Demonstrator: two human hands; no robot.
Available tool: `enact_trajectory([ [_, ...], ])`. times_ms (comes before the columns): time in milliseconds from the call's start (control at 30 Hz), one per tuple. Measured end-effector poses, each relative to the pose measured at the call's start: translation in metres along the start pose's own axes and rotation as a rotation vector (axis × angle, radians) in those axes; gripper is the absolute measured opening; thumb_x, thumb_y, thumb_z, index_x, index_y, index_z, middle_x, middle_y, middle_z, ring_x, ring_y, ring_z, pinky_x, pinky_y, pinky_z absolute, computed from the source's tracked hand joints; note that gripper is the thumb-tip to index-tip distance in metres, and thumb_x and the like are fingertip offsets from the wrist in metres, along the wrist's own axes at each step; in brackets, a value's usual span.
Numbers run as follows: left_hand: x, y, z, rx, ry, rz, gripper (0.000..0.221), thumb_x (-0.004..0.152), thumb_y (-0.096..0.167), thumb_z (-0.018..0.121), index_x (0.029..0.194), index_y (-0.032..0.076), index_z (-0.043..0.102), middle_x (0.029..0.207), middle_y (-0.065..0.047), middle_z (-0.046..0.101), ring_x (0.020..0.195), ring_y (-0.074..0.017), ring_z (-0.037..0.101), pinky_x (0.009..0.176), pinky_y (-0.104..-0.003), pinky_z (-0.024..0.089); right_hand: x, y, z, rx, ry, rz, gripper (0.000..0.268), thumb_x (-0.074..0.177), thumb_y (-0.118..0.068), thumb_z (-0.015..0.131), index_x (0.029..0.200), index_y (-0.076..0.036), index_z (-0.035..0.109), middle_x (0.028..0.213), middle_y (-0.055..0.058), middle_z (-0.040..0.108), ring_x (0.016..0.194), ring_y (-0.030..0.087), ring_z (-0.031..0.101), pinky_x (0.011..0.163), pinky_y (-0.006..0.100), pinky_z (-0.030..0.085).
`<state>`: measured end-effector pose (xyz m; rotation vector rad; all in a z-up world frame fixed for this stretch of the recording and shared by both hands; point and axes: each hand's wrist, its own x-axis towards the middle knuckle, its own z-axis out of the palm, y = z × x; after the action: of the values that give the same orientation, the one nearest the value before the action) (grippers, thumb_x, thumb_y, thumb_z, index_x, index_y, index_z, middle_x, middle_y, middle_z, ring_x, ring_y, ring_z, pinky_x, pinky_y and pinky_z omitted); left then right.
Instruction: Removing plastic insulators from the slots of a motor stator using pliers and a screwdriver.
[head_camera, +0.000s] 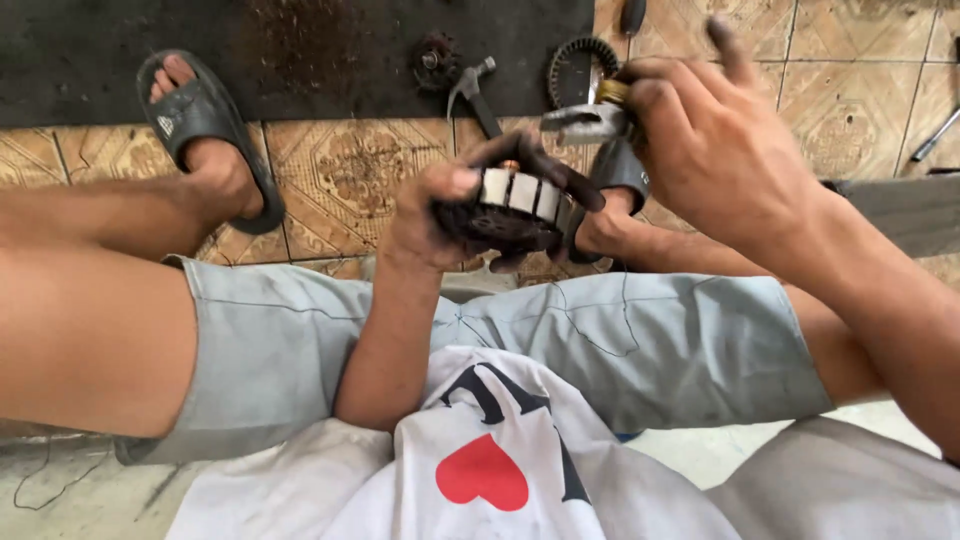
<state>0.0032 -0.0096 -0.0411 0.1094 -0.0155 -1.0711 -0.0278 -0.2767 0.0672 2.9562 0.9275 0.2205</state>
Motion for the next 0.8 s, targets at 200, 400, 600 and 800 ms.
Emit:
enact_trajectory([
  [200, 0.000, 0.010, 0.014, 0.016, -0.045, 0.019, 0.065, 0.084, 0.026, 0.077, 0.138, -0.002, 0.054, 0.128, -0.023, 0.066, 0.105, -0.0367, 0.071, 0.085, -0.049, 0.061, 0.004, -0.010, 0.020, 0.261, 0.034, -0.015, 0.012, 0.100, 0.014, 0.055, 0.111, 0.012, 0.053, 0.123, 0.035, 0.063, 0.110, 0.047, 0.069, 0.117, 0.073, 0.039],
  [400, 0.000, 0.009, 0.018, -0.032, -0.049, -0.073, 0.059, 0.085, 0.023, 0.073, 0.135, 0.001, 0.051, 0.116, -0.028, 0.064, 0.082, -0.0393, 0.069, 0.054, -0.049, 0.059, 0.006, -0.014, 0.010, 0.293, 0.104, -0.093, 0.029, 0.108, -0.004, 0.066, 0.116, 0.007, 0.041, 0.126, 0.037, 0.059, 0.106, 0.049, 0.070, 0.116, 0.074, 0.039],
  [600, 0.003, 0.011, 0.032, 0.005, -0.125, -0.061, 0.061, 0.085, 0.028, 0.075, 0.130, -0.004, 0.050, 0.103, -0.020, 0.065, 0.067, -0.0333, 0.064, 0.046, -0.041, 0.054, 0.008, -0.015, 0.004, 0.337, 0.126, -0.113, 0.026, 0.110, -0.013, 0.057, 0.118, 0.006, 0.043, 0.127, 0.033, 0.059, 0.113, 0.049, 0.066, 0.113, 0.071, 0.043],
  [800, 0.001, 0.013, 0.027, -0.013, -0.193, -0.103, 0.057, 0.085, 0.026, 0.074, 0.131, 0.003, 0.049, 0.111, -0.028, 0.063, 0.090, -0.0534, 0.065, 0.051, -0.043, 0.052, 0.004, -0.014, 0.005, 0.261, 0.134, -0.133, 0.030, 0.102, 0.001, 0.067, 0.120, 0.004, 0.044, 0.127, 0.029, 0.061, 0.104, 0.042, 0.068, 0.104, 0.062, 0.053],
])
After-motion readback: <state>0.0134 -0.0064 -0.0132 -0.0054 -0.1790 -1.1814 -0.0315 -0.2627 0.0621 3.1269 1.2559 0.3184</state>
